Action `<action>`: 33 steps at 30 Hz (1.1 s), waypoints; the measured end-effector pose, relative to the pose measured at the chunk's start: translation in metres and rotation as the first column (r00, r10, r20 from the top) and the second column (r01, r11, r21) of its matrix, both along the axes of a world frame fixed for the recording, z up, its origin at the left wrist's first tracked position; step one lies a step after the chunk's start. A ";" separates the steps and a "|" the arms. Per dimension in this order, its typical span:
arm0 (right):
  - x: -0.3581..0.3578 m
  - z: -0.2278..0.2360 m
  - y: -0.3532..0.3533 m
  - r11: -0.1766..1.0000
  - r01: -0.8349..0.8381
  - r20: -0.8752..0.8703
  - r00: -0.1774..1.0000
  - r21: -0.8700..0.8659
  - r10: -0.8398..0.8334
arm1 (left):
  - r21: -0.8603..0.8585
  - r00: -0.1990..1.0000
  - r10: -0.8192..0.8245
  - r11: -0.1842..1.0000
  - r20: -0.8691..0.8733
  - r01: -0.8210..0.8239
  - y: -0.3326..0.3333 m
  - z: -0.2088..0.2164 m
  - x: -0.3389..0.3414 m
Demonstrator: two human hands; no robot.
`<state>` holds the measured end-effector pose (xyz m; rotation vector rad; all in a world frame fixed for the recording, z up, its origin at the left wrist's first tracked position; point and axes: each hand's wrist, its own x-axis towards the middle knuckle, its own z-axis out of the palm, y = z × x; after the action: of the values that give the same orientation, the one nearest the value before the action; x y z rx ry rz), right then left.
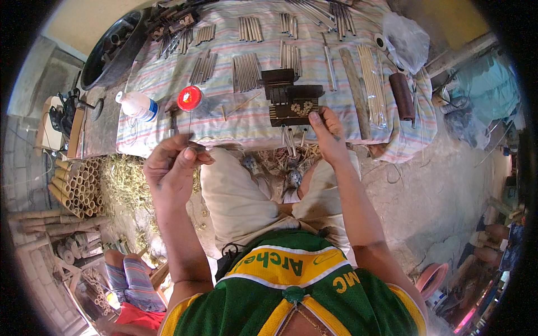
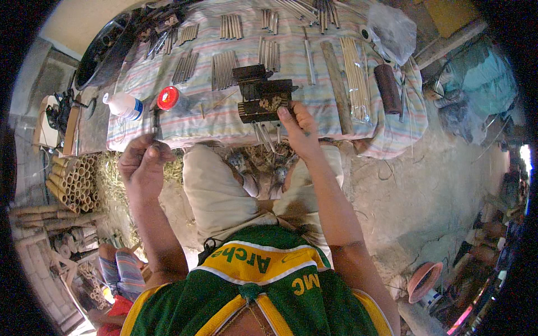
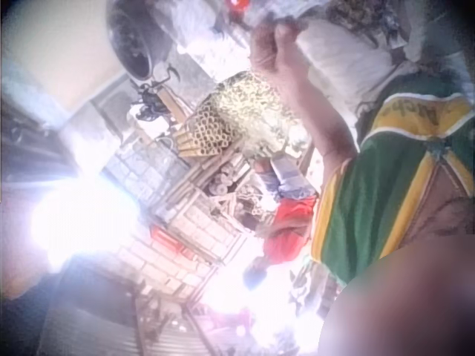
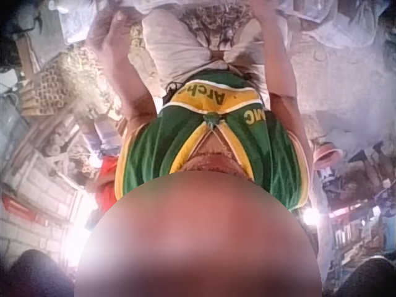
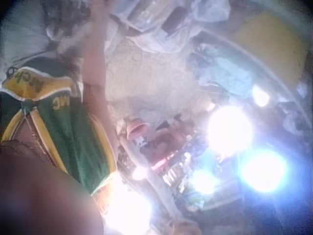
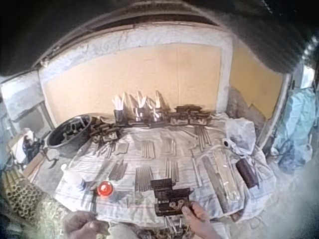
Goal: The person sits on the floor and assembles small metal rods into a dark decorative frame. They pick up rods from a table, insert them into slots on the frame, and occasionally adjust the frame's position. The person repeats this process for multiple rods throughout the clip.
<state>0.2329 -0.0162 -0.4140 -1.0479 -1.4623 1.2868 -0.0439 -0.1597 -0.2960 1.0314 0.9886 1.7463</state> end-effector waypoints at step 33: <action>0.047 -0.008 -0.044 0.991 0.081 0.341 0.933 0.110 -0.115 | -0.123 0.405 -0.253 0.939 -0.879 0.320 0.012 0.079 0.112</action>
<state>0.2802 -0.0602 -0.4218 -1.3153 -1.6904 0.9843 0.0684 -0.1481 -0.2169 2.1394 1.2463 0.8429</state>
